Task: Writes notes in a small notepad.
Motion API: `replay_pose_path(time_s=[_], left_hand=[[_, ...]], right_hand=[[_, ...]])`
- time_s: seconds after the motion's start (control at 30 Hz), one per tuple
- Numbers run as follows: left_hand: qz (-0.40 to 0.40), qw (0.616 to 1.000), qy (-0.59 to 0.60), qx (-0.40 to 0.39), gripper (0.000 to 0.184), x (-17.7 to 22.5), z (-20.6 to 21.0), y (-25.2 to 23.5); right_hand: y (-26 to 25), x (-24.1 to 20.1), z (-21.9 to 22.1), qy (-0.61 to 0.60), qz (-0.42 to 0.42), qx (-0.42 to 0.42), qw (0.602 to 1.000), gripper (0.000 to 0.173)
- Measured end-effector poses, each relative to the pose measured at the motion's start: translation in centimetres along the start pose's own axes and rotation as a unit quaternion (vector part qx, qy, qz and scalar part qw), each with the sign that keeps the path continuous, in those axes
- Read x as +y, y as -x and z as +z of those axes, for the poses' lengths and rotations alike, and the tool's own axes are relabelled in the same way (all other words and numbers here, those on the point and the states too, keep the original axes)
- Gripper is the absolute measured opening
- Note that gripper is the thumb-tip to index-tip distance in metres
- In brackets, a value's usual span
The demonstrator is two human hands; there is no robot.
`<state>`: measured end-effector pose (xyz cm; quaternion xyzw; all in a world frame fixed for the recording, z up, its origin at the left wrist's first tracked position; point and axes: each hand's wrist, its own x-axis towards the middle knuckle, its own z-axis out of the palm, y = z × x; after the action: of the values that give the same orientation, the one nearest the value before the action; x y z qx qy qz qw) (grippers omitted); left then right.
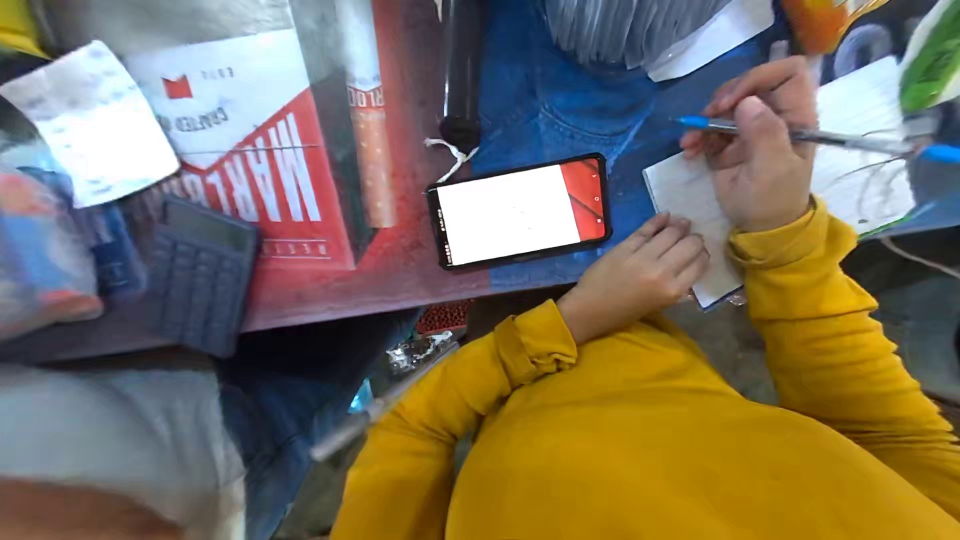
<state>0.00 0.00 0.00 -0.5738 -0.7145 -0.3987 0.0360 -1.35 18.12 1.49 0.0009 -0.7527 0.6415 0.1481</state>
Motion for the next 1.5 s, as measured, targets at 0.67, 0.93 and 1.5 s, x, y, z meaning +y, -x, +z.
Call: replay_pose_path(time_s=[0.67,0.93,1.5], left_hand=[[-0.009,0.999,-0.041,0.026,0.017,-0.4,0.6,0.5],[0.014,0.997,-0.071,0.027,0.017,-0.3,0.7,0.3],[0.007,0.997,-0.067,0.025,0.016,-0.2,0.6,0.1]], right_hand=[[-0.5,0.0,2.1,0.055,-0.064,-0.022,0.996,0.033],[-0.2,-0.5,3.9,0.158,-0.018,0.133,0.978,0.045],[-0.3,-0.2,3.9,0.218,-0.053,0.144,0.964,0.044]])
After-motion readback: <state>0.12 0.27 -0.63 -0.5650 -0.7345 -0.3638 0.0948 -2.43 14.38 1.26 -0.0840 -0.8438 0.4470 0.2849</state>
